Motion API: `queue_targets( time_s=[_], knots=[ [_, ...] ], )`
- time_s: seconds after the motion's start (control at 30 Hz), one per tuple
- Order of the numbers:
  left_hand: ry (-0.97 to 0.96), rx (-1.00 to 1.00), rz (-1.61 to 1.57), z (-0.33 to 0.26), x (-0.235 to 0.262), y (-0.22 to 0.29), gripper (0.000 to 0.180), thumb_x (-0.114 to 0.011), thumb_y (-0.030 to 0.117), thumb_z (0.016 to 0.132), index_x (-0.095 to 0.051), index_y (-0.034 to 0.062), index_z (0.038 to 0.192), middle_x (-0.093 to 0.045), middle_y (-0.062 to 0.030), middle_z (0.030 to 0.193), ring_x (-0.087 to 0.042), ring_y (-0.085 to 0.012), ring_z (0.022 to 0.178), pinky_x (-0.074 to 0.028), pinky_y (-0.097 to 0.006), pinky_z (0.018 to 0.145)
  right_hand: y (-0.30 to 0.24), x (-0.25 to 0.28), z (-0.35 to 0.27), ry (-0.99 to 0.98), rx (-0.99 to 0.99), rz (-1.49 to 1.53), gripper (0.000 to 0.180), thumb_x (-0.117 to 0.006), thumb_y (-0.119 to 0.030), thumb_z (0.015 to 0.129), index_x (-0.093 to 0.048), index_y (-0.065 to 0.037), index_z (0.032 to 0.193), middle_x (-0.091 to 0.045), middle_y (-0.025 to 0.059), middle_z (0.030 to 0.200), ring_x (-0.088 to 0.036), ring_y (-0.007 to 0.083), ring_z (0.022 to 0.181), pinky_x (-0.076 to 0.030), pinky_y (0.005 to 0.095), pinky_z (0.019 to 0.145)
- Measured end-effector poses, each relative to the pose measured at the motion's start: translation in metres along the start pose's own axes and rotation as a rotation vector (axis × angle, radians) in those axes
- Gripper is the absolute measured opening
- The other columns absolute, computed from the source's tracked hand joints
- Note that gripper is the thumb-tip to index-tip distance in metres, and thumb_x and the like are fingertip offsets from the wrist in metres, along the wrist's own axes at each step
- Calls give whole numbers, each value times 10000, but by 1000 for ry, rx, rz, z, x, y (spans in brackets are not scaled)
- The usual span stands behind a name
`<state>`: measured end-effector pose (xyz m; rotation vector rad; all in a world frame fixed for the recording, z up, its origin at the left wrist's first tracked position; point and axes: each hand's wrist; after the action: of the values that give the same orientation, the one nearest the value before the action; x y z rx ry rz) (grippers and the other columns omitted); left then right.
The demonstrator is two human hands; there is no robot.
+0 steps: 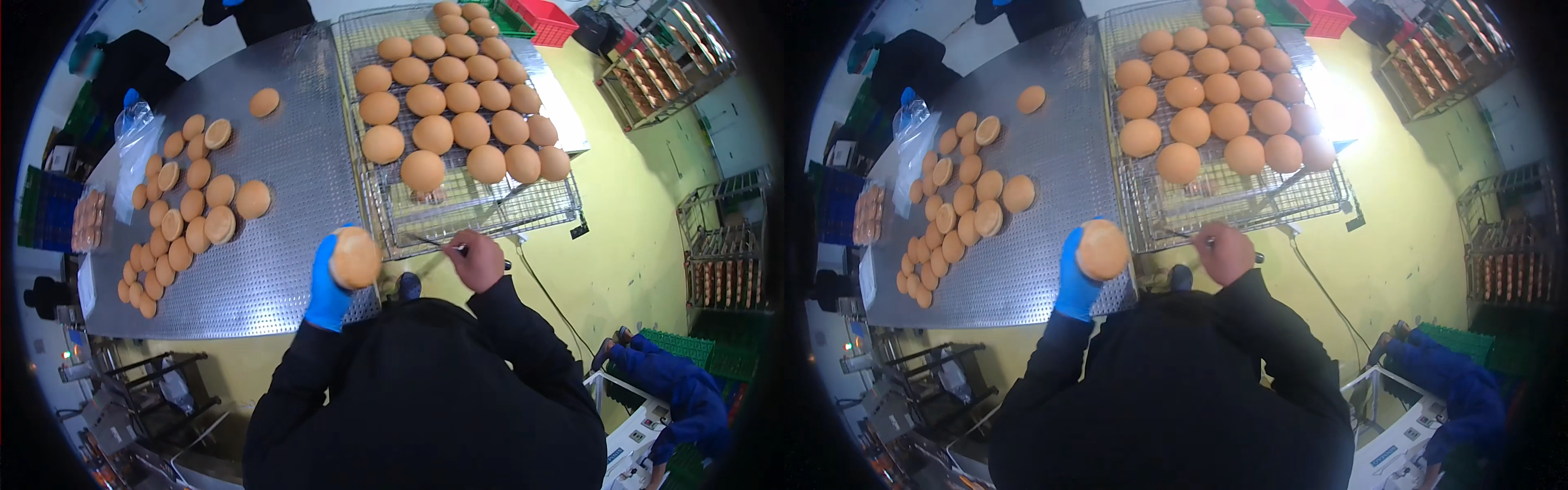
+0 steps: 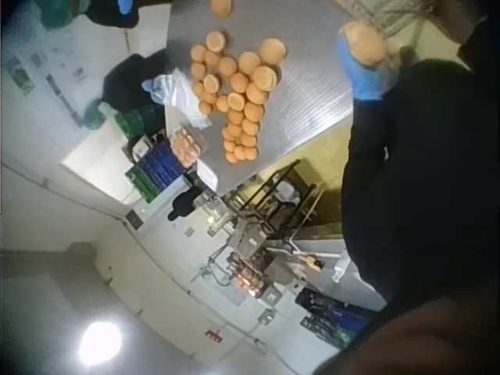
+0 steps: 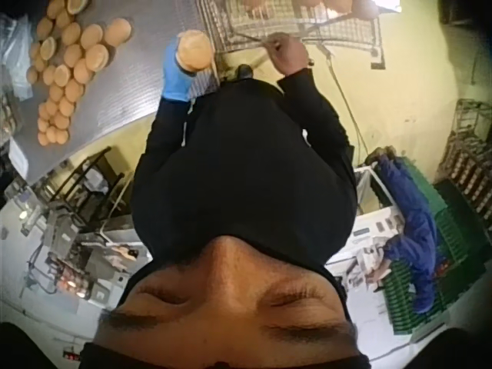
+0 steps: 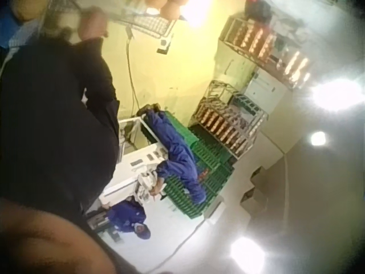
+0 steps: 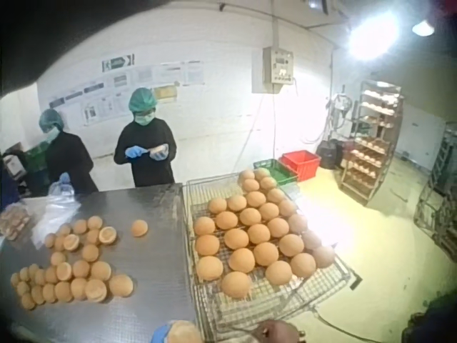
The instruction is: The person retrieves a wire rack of round buns, places it on a stainless steel table, and uses a knife to slice each bun horizontally. Sliced buns are arranged on the table while coworkers package buns nearby.
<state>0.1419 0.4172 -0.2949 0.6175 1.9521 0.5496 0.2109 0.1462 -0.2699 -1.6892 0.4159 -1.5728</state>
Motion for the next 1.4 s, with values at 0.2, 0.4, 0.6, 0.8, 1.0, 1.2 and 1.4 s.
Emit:
queue_targets(
  time_s=[0.2, 0.4, 0.6, 0.8, 1.0, 1.2, 1.4],
  knots=[
    [521, -782, 1661, 61, 82, 66, 663, -717, 234, 860, -436, -10, 1408, -506, -233, 1350, -476, -370, 1261, -371, -465, 1063, 85, -4, -31, 172, -338, 585, 172, -648, -182, 910, -667, -11, 914, -679, 34, 779, -614, 111, 655, -470, 252, 568],
    [-287, -570, 1196, 129, -58, 1, 605, -674, 104, 878, -426, -1, 1420, -440, -172, 1444, -419, -307, 1333, -310, -422, 1124, 90, -69, -67, -44, -621, 775, 400, -684, -66, 848, -570, -8, 1227, -698, 98, 894, -663, 167, 755, -528, 299, 665],
    [-384, -695, 1565, 240, -83, -71, 703, -755, 214, 803, -447, 34, 1409, -468, -196, 1398, -448, -360, 1289, -366, -456, 1081, 97, -41, -76, -40, -331, 842, 455, -691, 50, 781, -539, -26, 1203, -673, 87, 1019, -662, 193, 964, -529, 340, 868],
    [-157, -564, 1994, 199, -119, -88, 829, -822, 366, 708, -458, 88, 1399, -498, -204, 1315, -487, -394, 1212, -456, -495, 964, 89, -25, -98, 129, -494, 995, 424, -731, 59, 750, -592, -37, 1139, -681, 111, 981, -664, 204, 932, -530, 333, 826],
    [-242, -587, 1901, 169, -104, -85, 818, -808, 321, 728, -428, 87, 1413, -479, -185, 1320, -480, -374, 1217, -439, -478, 993, 94, -27, -87, 87, -484, 880, 426, -777, -28, 763, -582, -40, 1142, -696, 99, 904, -674, 192, 858, -520, 333, 763],
    [-336, -187, 774, 129, -37, -75, 654, -651, 313, 881, -397, 74, 1434, -456, -144, 1394, -462, -317, 1262, -371, -460, 1073, 111, -51, -79, -38, -489, 866, 376, -747, -57, 801, -570, -58, 1133, -672, 83, 849, -663, 154, 687, -505, 291, 549],
    [-204, 180, 131, 77, -25, -60, 572, -473, 550, 969, -484, 114, 1339, -524, -107, 1303, -528, -271, 1163, -465, -444, 972, 103, -47, -50, -96, -392, 862, 336, -721, -56, 800, -578, -90, 1101, -665, 65, 807, -645, 128, 633, -461, 276, 472]
  ],
)
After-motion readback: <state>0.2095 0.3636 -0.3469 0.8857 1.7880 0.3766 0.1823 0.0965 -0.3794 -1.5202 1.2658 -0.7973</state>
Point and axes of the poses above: each hand's wrist, its own z-axis towards the middle knuckle, its own x-axis out of the back of the hand, y = z × x
